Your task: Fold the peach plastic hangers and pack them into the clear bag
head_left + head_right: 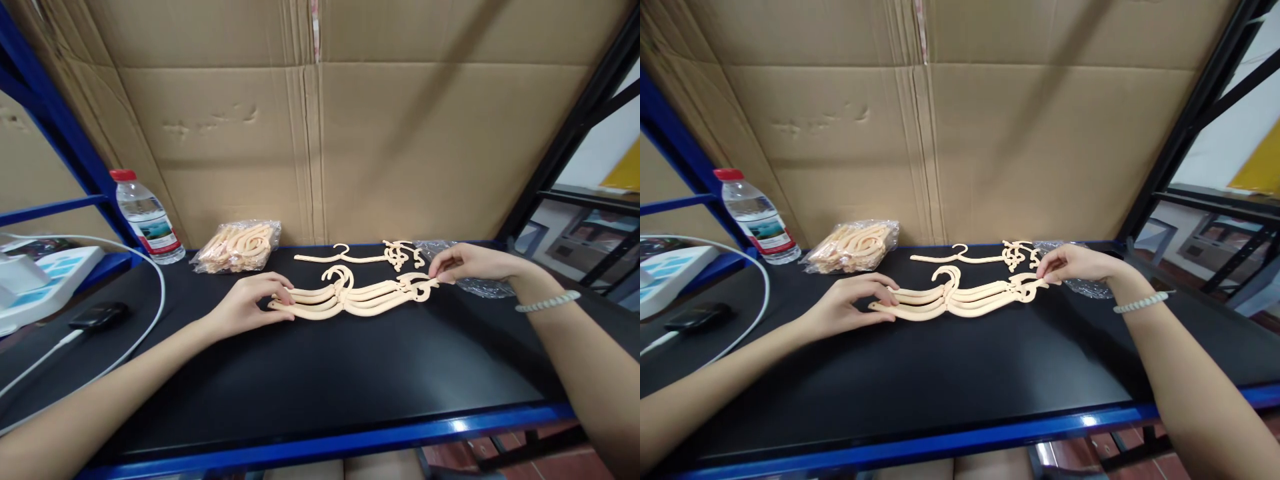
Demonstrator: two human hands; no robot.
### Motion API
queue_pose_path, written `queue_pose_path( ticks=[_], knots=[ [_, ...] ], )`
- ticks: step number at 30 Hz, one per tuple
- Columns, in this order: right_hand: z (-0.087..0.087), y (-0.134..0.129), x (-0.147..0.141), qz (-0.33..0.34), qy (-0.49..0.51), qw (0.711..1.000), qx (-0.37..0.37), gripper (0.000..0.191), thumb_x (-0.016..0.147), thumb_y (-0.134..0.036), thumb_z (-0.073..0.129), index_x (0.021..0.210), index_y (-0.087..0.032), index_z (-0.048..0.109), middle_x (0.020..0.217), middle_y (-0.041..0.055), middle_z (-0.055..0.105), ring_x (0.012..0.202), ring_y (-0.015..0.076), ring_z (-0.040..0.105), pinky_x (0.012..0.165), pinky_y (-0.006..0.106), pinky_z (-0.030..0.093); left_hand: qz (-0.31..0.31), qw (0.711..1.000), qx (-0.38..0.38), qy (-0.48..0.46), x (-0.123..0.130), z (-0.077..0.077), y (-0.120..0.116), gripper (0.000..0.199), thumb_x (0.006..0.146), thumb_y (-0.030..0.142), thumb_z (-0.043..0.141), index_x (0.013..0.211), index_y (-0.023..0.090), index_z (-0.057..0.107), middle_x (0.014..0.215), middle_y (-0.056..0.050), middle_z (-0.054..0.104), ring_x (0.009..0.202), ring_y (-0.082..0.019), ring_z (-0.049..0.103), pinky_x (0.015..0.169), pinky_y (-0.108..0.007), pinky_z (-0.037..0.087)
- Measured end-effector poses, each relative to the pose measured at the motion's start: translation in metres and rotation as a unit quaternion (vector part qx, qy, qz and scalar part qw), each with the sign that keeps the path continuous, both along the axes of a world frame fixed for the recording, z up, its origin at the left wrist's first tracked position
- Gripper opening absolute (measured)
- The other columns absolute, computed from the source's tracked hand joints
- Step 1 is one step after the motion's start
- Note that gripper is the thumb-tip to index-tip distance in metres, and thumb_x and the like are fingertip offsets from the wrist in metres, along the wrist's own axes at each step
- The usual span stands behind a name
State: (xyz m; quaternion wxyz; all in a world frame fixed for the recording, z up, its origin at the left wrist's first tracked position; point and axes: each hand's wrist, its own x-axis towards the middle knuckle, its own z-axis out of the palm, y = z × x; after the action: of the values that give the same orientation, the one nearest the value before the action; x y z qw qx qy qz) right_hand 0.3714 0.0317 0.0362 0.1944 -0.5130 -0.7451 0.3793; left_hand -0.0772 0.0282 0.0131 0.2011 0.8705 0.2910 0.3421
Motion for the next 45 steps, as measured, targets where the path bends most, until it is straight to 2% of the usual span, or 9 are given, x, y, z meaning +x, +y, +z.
queue_pose_path(
  ticks=[4,8,12,20,27,31,39,45],
  knots=[
    [-0.004,0.004,-0.006,0.033,-0.076,0.996,0.012,0.017,0.073,-0.037,0.073,0.075,-0.02,0.072,0.063,0.0013,0.064,0.061,0.0149,0.057,0.06,0.028,0.044,-0.026,0.997,0.057,0.045,-0.002,-0.005,0.001,0.009,0.069,0.024,0.079,0.068,0.024,0.071,0.095,-0.009,0.075,0.111,-0.029,0.057,0.091,-0.036,0.049],
    [-0.007,0.006,-0.009,0.046,-0.101,0.994,-0.004,0.028,0.074,-0.045,0.071,0.077,-0.017,0.067,0.065,0.0019,0.064,0.065,0.0161,0.058,0.064,0.029,0.044,-0.043,0.98,0.15,0.123,-0.005,-0.008,0.003,0.01,0.079,0.025,0.072,0.073,0.02,0.066,0.101,-0.008,0.072,0.116,-0.027,0.053,0.091,-0.039,0.049],
    [-0.011,0.007,-0.01,0.05,-0.133,0.99,0.009,0.029,0.074,-0.046,0.067,0.078,-0.017,0.064,0.067,0.0026,0.065,0.067,0.0178,0.06,0.064,0.03,0.045,-0.043,0.966,0.197,0.162,-0.006,-0.009,0.003,0.011,0.083,0.027,0.068,0.076,0.019,0.064,0.103,-0.008,0.071,0.115,-0.026,0.052,0.089,-0.038,0.051],
    [-0.01,0.002,-0.016,0.033,-0.165,0.986,-0.002,0.015,0.067,-0.026,0.062,0.079,-0.018,0.06,0.07,0.0043,0.069,0.068,0.0202,0.065,0.065,0.032,0.05,-0.031,0.959,0.209,0.188,-0.004,-0.007,0.001,0.009,0.083,0.027,0.066,0.078,0.02,0.063,0.104,-0.006,0.07,0.113,-0.026,0.054,0.087,-0.036,0.052],
    [-0.008,0.0,-0.024,0.015,-0.201,0.976,0.082,0.011,0.066,-0.02,0.058,0.076,-0.017,0.061,0.07,0.0032,0.067,0.066,0.0177,0.062,0.062,0.03,0.049,-0.017,0.957,0.216,0.192,-0.001,-0.006,-0.003,0.01,0.083,0.028,0.065,0.088,0.02,0.063,0.102,-0.007,0.07,0.11,-0.025,0.056,0.085,-0.035,0.053],
    [-0.009,0.001,-0.024,-0.001,-0.218,0.971,0.101,0.014,0.064,-0.017,0.056,0.076,-0.017,0.063,0.069,0.0026,0.065,0.065,0.0173,0.061,0.06,0.029,0.047,-0.021,0.958,0.219,0.185,0.002,-0.006,-0.004,0.01,0.082,0.027,0.066,0.089,0.021,0.063,0.101,-0.006,0.07,0.109,-0.025,0.058,0.085,-0.035,0.053],
    [-0.006,-0.002,-0.025,-0.001,-0.195,0.976,0.098,0.016,0.066,-0.023,0.057,0.079,-0.018,0.063,0.07,0.0032,0.064,0.065,0.0172,0.059,0.059,0.029,0.046,-0.036,0.959,0.217,0.178,0.0,-0.007,-0.006,0.01,0.082,0.026,0.065,0.09,0.02,0.062,0.103,-0.006,0.07,0.108,-0.024,0.057,0.086,-0.035,0.052],
    [-0.004,0.0,-0.019,-0.011,-0.174,0.972,0.156,0.018,0.073,-0.032,0.053,0.081,-0.019,0.063,0.077,0.0045,0.068,0.071,0.0192,0.062,0.064,0.031,0.047,-0.05,0.967,0.19,0.162,0.001,-0.008,-0.007,0.01,0.084,0.025,0.065,0.092,0.02,0.063,0.099,-0.008,0.069,0.105,-0.024,0.057,0.084,-0.035,0.053]
  ],
)
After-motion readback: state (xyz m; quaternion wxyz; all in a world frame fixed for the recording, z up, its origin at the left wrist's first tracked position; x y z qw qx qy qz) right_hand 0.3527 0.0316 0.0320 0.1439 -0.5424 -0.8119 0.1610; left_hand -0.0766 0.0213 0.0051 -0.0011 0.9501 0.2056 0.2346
